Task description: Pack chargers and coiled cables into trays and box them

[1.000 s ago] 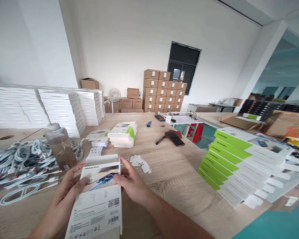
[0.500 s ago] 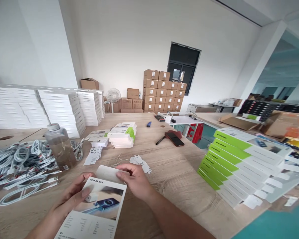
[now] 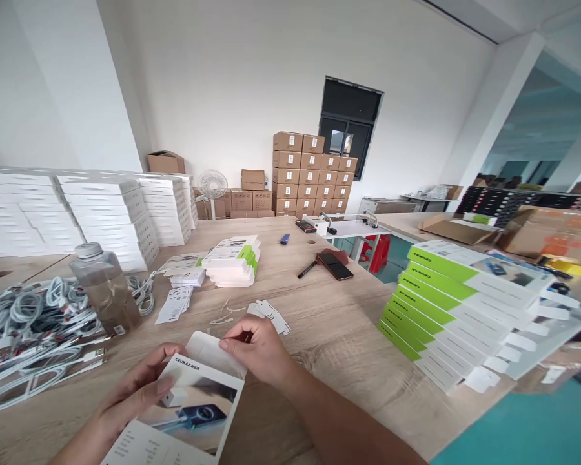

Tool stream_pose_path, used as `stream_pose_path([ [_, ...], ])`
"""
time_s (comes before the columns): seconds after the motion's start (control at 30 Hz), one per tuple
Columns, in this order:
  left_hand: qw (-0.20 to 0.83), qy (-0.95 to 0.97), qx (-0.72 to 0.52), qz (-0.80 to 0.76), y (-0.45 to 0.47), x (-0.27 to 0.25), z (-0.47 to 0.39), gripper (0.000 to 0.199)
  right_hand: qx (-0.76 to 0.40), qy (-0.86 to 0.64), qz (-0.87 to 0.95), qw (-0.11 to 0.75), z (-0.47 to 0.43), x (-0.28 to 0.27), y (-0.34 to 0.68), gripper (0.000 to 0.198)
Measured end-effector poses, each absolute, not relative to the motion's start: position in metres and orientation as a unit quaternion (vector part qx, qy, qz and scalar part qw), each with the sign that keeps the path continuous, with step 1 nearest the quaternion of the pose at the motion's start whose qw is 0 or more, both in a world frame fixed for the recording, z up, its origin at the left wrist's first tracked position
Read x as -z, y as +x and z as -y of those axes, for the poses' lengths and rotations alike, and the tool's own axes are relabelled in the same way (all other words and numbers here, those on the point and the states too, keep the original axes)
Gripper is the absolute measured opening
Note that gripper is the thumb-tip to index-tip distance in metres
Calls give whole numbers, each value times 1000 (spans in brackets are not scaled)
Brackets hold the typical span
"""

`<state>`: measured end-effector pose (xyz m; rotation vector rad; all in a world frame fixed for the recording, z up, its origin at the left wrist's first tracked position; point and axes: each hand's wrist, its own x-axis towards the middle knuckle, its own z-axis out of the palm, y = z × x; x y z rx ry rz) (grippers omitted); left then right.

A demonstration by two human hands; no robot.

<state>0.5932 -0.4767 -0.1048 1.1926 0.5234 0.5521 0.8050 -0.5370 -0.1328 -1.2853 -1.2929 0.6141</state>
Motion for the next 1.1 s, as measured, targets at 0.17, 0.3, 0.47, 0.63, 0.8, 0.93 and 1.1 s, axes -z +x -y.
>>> stream_pose_path([
  [0.17,774,542,-240,-222,593,106,476,32,-245,-567,577,534,539,132,806,18],
  [0.3,783,538,-240,-200,594,113,470,28,-66,-553,696,453,544,126,804,21],
  [0.47,766,555,-232,-225,594,110,474,33,-182,-540,652,501,544,124,808,25],
  [0.63,732,580,-258,-248,592,103,483,37,-473,-505,431,579,539,129,808,35],
  [0.8,719,600,-257,-241,590,105,481,32,-580,-498,367,530,540,131,803,37],
  [0.93,728,586,-257,-247,591,107,482,40,-494,-530,461,513,542,132,806,35],
  [1.1,750,560,-246,-251,594,108,484,43,-404,-552,524,507,545,129,804,32],
])
